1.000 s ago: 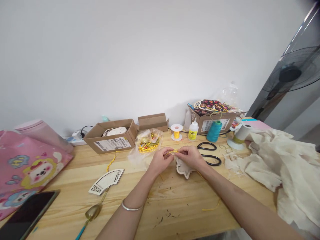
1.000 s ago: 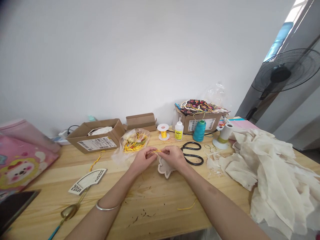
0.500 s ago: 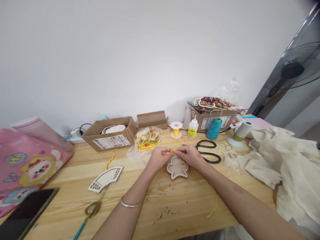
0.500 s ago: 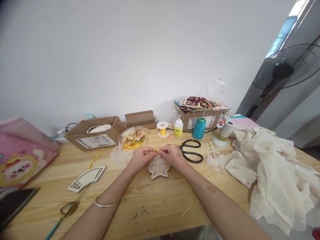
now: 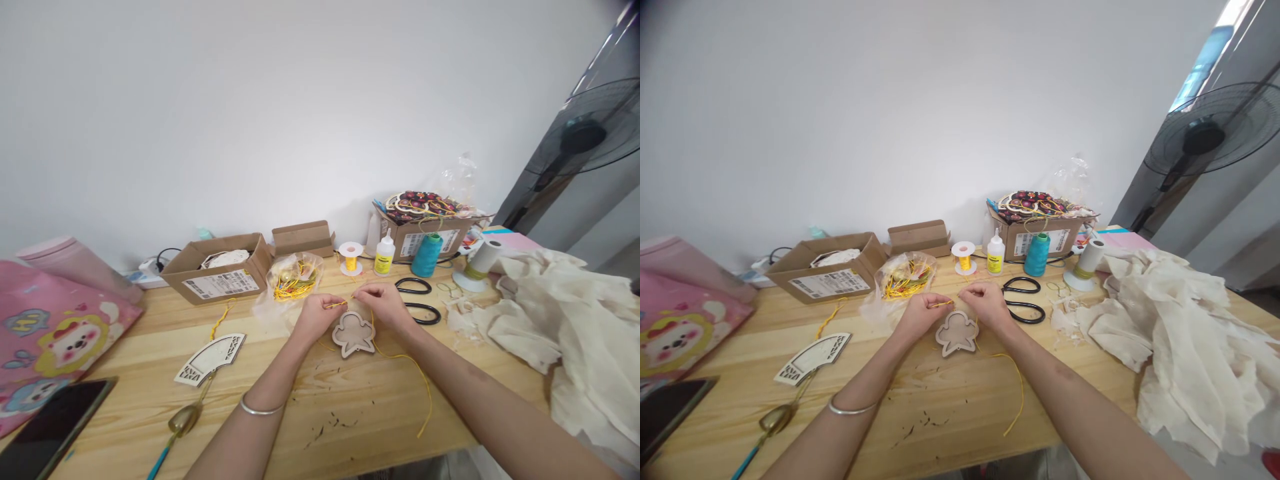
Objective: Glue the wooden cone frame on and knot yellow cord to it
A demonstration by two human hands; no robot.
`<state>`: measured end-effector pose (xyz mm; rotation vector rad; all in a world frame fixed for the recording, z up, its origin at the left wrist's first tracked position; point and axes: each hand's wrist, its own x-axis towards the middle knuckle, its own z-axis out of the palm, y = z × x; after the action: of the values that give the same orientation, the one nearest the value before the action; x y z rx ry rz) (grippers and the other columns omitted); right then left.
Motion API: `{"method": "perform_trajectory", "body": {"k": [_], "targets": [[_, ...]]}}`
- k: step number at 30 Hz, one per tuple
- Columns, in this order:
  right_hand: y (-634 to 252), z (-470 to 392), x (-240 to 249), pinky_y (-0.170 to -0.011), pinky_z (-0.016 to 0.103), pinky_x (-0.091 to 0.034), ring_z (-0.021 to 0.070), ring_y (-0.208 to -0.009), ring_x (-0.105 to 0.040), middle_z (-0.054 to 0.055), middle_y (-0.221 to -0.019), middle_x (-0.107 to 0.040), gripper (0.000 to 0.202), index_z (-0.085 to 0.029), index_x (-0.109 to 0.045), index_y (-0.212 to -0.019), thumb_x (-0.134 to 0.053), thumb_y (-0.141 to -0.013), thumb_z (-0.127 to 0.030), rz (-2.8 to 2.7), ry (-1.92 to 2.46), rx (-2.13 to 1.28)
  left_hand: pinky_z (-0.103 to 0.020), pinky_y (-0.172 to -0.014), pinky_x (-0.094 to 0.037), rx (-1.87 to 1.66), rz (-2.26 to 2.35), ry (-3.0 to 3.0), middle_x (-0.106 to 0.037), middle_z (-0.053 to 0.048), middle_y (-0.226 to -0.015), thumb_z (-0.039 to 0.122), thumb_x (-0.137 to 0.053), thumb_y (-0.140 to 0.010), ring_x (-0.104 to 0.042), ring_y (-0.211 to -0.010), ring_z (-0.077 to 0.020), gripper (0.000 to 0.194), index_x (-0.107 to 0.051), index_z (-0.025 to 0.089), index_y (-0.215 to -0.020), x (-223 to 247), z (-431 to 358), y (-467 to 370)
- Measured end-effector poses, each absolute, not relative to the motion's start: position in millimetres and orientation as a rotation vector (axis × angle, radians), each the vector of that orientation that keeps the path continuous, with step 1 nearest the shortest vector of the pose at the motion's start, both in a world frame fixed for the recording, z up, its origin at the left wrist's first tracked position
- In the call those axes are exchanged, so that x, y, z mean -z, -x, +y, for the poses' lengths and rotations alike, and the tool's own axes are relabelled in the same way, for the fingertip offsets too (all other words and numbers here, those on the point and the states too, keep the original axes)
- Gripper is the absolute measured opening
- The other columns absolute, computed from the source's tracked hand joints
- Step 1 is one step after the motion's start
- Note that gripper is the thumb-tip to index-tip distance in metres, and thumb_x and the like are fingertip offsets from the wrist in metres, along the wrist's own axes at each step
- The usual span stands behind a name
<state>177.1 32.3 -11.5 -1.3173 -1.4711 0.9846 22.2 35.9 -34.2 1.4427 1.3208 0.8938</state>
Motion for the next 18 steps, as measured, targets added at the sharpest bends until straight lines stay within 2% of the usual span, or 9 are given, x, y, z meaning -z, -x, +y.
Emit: {"method": "perform_trajectory", "body": {"k": [7,13,18], "targets": [[-179.9,35.9,14.4,-0.056,0.023,-0.039,0.0132,-0.059,-0.051,0.001,-0.056,-0.056,0.014,-0.015,-0.053,-0.045,-0.048,-0.057,-0.016,-1.504,1.343,-0.801,-0.022,-0.05,-0.042,-0.885,1.315,-1.419,-0.066,-0.004,-0.064,0.03,-0.063,-0.056,-0.055,-0.053,-0.0115,0.026,-0.065,0.012,-0.074,27.6,33.3,-24.0],[-179.5,35.8,14.7,-0.058,0.024,-0.04,0.0129,-0.06,-0.051,0.001,-0.058,-0.056,0.013,-0.015,-0.05,-0.045,-0.046,-0.057,-0.017,-1.503,1.318,-0.735,-0.021,-0.049,-0.039,-0.87,1.239,-1.406,-0.065,-0.003,-0.063,0.031,-0.063,-0.057,-0.052,-0.05,-0.0099,0.03,-0.064,0.01,-0.079,23.0,29.6,-22.8],[-181.2,37.3,18.8,-0.057,0.024,-0.039,0.0125,-0.058,-0.049,0.0,-0.057,-0.054,0.013,-0.016,-0.048,-0.044,-0.046,-0.058,-0.018,-1.539,1.308,-0.688,-0.019,-0.043,-0.032,-0.899,1.265,-1.441,-0.063,-0.001,-0.058,0.027,-0.057,-0.06,-0.047,-0.046,-0.0083,0.024,-0.065,0.01,-0.076,17.5,27.8,-22.0]]}}
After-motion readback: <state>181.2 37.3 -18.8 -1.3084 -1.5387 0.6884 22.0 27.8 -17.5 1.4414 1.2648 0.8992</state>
